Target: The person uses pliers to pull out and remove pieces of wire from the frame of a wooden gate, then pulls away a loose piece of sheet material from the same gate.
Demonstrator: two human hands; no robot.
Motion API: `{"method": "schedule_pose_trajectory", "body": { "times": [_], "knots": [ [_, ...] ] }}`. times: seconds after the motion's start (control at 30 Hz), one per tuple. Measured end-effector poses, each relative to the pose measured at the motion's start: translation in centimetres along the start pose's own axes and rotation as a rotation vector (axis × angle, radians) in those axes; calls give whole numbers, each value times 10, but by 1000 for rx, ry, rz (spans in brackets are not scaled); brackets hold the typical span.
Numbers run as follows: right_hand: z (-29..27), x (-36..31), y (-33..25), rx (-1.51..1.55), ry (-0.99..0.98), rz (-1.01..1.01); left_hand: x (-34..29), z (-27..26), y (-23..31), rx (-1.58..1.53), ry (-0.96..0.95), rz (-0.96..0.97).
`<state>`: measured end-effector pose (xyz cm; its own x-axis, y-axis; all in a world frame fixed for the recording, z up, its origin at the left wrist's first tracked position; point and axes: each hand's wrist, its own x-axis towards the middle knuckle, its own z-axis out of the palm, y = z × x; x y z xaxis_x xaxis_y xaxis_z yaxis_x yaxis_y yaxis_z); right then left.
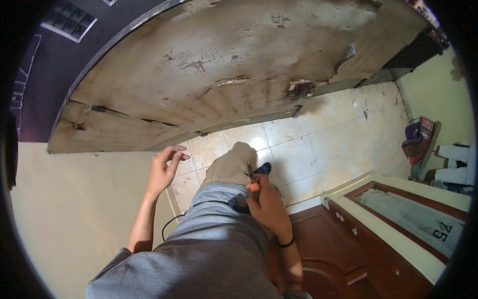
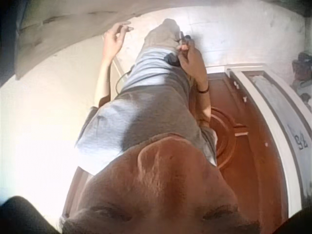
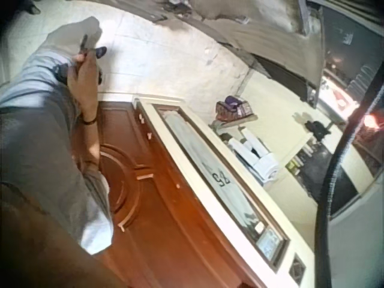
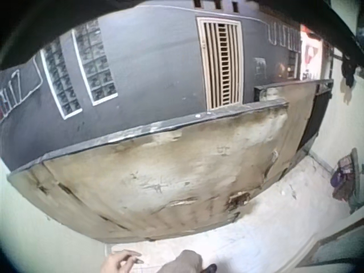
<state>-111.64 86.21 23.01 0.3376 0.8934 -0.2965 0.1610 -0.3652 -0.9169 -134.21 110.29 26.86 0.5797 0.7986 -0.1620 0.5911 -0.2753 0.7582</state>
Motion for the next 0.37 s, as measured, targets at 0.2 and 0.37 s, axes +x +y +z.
{"method": "schedule_pose_trajectory", "body": {
  "times": [0.2, 0.37],
  "knots": [
    [9, 11, -15, 97, 59, 75, 9, -12, -17, -4, 52, 7],
    [31, 23, -10, 310, 181, 95, 44, -25, -17, 159, 72, 271]
  ]
}}
